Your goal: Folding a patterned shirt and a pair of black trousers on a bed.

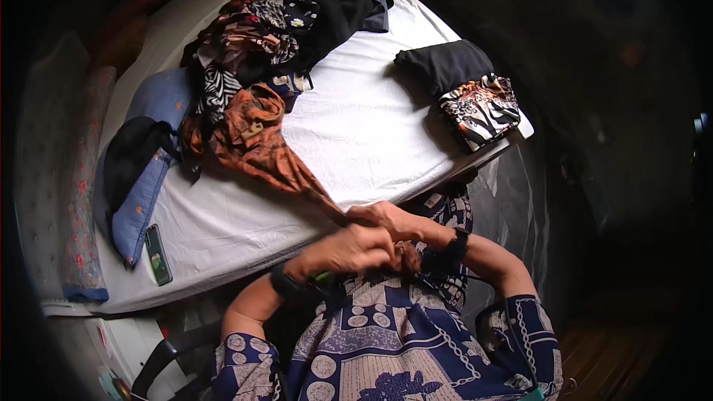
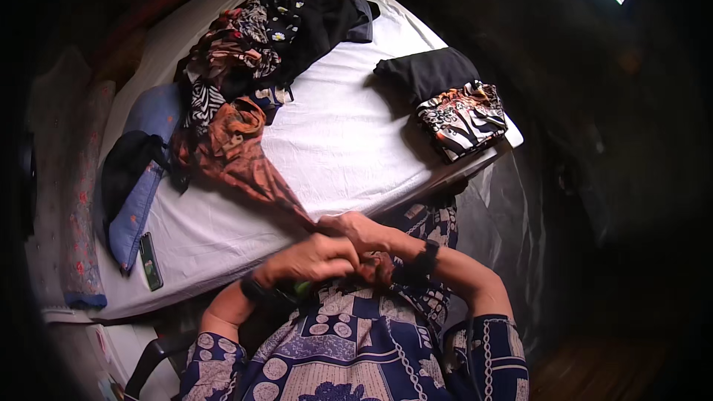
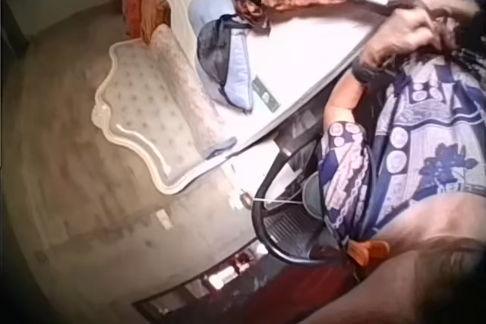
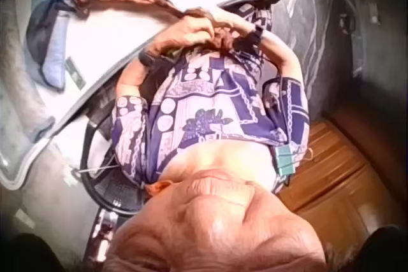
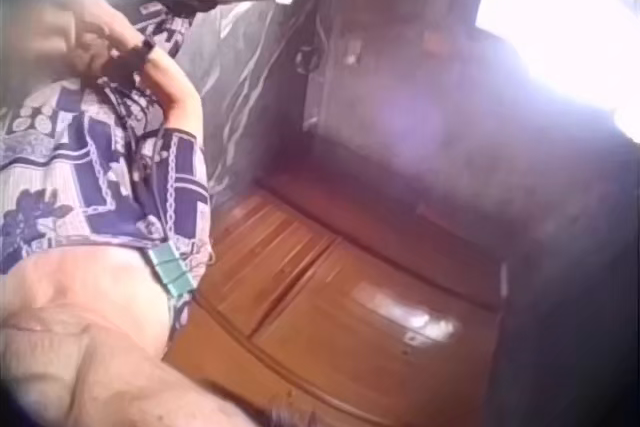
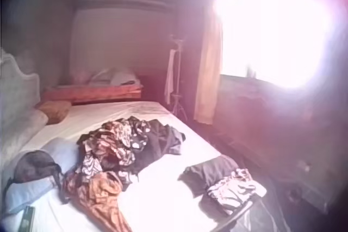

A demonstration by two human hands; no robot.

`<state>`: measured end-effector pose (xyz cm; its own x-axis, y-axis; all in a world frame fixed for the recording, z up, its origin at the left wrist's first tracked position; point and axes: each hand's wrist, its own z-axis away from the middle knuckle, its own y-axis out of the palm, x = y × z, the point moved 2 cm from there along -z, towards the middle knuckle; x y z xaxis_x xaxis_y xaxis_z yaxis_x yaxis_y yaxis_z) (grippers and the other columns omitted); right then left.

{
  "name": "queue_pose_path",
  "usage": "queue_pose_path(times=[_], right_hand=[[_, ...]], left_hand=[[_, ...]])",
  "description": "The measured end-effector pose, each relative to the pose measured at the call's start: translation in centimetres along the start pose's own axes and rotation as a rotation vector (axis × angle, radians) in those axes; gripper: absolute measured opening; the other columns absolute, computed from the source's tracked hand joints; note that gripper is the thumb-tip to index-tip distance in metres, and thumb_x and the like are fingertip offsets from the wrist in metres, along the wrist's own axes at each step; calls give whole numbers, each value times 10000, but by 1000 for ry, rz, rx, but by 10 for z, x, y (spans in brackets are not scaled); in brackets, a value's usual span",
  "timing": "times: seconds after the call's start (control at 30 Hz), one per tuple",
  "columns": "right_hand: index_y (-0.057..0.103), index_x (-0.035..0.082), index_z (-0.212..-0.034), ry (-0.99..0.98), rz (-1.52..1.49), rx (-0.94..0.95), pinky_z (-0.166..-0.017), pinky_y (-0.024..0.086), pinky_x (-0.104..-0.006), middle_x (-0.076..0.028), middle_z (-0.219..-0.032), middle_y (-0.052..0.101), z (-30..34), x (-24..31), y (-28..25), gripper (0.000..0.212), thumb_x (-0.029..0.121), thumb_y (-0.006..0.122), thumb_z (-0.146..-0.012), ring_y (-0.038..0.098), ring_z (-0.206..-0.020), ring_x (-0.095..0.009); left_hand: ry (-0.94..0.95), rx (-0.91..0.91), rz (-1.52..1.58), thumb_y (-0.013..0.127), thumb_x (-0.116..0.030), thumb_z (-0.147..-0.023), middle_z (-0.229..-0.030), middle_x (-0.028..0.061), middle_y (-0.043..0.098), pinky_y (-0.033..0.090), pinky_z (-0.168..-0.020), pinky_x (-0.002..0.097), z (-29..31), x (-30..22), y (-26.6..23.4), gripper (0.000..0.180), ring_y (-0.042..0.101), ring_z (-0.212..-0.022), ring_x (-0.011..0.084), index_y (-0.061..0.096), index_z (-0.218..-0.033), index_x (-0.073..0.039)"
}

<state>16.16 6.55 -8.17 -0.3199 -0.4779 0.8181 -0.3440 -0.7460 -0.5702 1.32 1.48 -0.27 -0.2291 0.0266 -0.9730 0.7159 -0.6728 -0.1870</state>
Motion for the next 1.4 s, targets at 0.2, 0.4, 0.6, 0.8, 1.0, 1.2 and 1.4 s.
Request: queue_pose_path(times=[0.2,0.4,0.6,0.8,1.0,1.2,1.4], right_hand=[[621,14,-1049,283,-310,-512,-671,474,-245,-31,-779,625,76,-9,-54,186,45,519,-895,561,-746,-84],[615,7,-1017,184,-412,-1169,-643,460,-208,-11,-811,621,128,-52,-83,236,-35,423,-887,551,-726,-57],[586,20,-1063,112,-249,-773,-742,493,-262,-58,-945,628,54,22,-61,160,76,552,-916,598,-824,-132],[476,16,-1201,33,377,-643,-827,452,-423,-207,-1111,511,-12,41,-60,500,331,644,-851,545,-977,-381],[313,-20,-1341,227,-180,-672,-937,430,-417,-310,-1174,531,-35,-1,-40,806,501,658,-832,546,-1104,-377],[571,-55,-1129,224,-428,-532,-870,451,-261,-100,-1049,651,-11,-9,-32,301,103,527,-876,574,-991,-159],[507,-36,-1300,-22,-829,-1128,-1004,415,-293,-99,-1248,585,46,-29,-53,419,-5,452,-886,545,-1143,-171]], left_hand=[[80,-646,-261,596,-54,-870,-753,63,615,477,-636,269,18,36,-67,54,596,-700,127,599,-889,-3],[-36,-1022,-651,603,-65,-842,-916,174,584,472,-758,412,44,70,-103,138,582,-852,354,548,-952,-3],[-28,-1122,-745,694,-226,-817,-992,223,585,473,-808,427,3,71,-81,394,582,-929,389,511,-1077,7],[-100,-1026,-505,629,-119,-851,-819,220,635,484,-688,458,-8,65,-65,207,619,-789,421,516,-1000,-30],[269,-721,-662,544,10,-686,-792,147,567,472,-687,444,-10,43,2,186,576,-766,341,563,-863,-40],[209,-148,-255,652,-109,-805,-867,148,633,504,-722,356,-5,37,34,160,637,-815,297,631,-938,-24],[141,-981,-474,620,-83,-846,-778,130,622,499,-665,356,17,45,-44,62,624,-710,268,613,-879,-31]])
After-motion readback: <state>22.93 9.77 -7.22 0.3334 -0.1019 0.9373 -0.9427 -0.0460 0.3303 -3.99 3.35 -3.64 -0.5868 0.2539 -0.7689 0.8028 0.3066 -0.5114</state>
